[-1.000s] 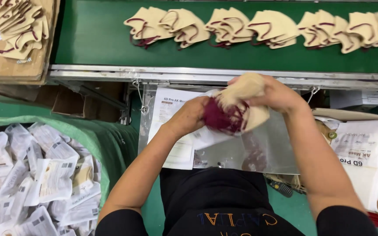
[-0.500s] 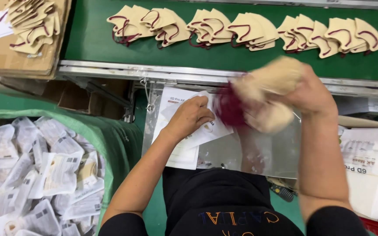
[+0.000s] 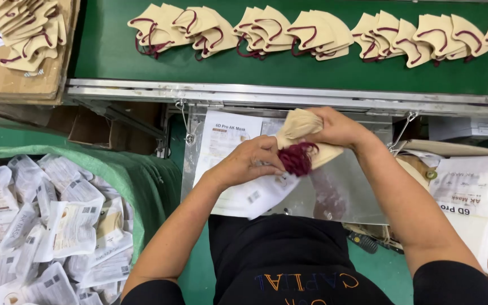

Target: Packaging face masks into clear plastic bags at an industrial workstation.

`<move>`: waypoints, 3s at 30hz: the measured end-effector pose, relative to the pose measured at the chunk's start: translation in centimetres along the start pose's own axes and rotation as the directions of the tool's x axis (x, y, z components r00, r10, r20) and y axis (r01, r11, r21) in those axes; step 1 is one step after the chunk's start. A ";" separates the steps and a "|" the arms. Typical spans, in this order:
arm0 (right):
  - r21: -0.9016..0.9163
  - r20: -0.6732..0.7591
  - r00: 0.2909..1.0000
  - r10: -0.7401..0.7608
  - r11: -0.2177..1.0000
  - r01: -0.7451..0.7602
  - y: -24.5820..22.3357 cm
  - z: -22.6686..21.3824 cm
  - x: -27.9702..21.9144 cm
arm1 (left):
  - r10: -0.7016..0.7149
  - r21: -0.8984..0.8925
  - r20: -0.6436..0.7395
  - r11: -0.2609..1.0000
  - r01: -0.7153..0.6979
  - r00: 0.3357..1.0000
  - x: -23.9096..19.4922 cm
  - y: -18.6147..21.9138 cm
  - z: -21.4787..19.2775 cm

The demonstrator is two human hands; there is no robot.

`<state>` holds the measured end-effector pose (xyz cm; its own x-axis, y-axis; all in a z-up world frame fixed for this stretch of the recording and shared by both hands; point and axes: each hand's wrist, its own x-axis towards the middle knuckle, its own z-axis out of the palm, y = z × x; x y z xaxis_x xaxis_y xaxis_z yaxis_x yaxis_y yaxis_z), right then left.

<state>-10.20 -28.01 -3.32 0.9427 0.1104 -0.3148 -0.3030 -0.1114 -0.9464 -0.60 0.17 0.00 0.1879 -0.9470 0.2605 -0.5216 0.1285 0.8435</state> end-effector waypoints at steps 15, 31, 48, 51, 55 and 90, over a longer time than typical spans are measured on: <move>-0.380 -0.079 0.969 -0.235 0.905 0.189 -6.8 1.7 0.4 | 0.223 0.438 -0.313 0.896 -0.068 0.923 1.4 -0.7 1.8; 0.324 -0.557 0.783 0.277 0.941 -0.102 14.9 -5.6 -15.4 | -0.421 0.294 -0.040 0.862 0.413 0.906 3.1 -10.7 9.2; -0.581 -0.814 0.434 -0.387 0.561 -0.590 8.1 -15.1 -12.5 | -0.755 0.244 -0.617 0.085 0.966 0.222 6.2 -25.9 -33.1; -0.717 -0.668 0.571 -0.478 0.618 -0.322 -2.7 -11.3 2.4 | -0.785 0.231 -0.596 0.034 0.972 0.168 7.7 -29.8 -29.3; -0.901 -0.398 0.718 -0.571 0.390 -0.189 -3.0 -10.9 12.2 | -0.745 0.154 -0.658 0.009 0.988 0.109 8.5 -26.1 -28.7; -0.900 -0.241 0.900 -0.364 0.431 -0.067 -10.1 -1.7 28.4 | -0.851 -0.557 -0.466 0.494 0.668 0.241 5.4 -27.0 -22.8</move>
<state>19.89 -25.41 -2.55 0.9920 -0.0986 0.0783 -0.0683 -0.9440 -0.3227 33.50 -1.68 -10.65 0.8770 -0.2007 -0.4366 0.3313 -0.4056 0.8519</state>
